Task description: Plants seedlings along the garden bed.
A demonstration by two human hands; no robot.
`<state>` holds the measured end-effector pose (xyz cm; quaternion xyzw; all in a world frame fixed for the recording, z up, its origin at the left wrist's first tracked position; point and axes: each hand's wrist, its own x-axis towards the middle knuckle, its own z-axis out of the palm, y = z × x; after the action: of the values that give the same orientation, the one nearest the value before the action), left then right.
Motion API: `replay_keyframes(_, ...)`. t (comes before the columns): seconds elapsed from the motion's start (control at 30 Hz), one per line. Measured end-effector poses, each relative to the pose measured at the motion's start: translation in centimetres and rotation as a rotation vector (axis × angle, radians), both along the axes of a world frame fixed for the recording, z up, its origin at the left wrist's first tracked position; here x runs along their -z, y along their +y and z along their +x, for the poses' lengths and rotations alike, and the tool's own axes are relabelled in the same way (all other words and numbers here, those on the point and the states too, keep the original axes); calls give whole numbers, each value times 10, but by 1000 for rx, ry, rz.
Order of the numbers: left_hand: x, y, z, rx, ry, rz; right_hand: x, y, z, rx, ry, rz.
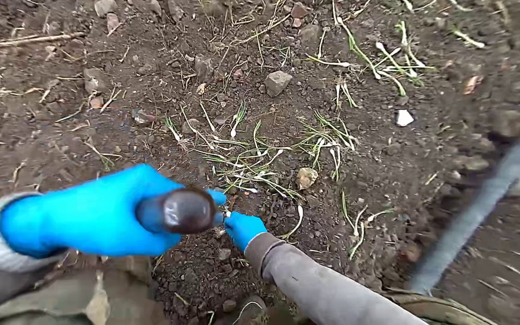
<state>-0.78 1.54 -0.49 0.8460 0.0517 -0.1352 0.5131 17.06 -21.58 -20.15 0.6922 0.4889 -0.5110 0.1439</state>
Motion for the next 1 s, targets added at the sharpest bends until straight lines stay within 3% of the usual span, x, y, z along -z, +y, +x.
replay_keyframes(0.1, 117, -52, 14, -60, 446, -215, -9, -1, -3, -11, -29, -25)
replay_keyframes(0.17, 183, -83, -4, -132, 538, -306, -13, 6, -10, -41, -42, -25)
replay_keyframes(0.2, 195, -92, -15, -201, 539, -326, -10, 11, -17, -66, -39, -34)
replay_keyframes(0.27, 192, -91, -37, -293, 497, -359, 12, 17, -42, -83, -13, -63)
replay_keyframes(0.4, 147, -49, -80, -403, 296, -397, 55, 11, -86, -43, 57, -85)
replay_keyframes(0.5, 142, -42, -113, -502, 136, -357, 47, 6, -84, -21, 63, -50)
replay_keyframes(0.67, 172, -43, -120, -789, 339, -470, 9, 28, -55, 128, -46, 56)
replay_keyframes(0.8, 125, -2, -106, -674, 122, -519, 11, 32, -51, 316, -44, 41)
replay_keyframes(0.87, 106, 9, -84, -549, 136, -391, 11, 34, -52, 387, -39, 14)
replay_keyframes(0.93, 127, -1, -61, -409, 334, -234, 2, 38, -55, 431, -48, 53)
replay_keyframes(1.0, 167, -23, -51, -317, 527, -248, -6, 44, -59, 429, -49, 132)
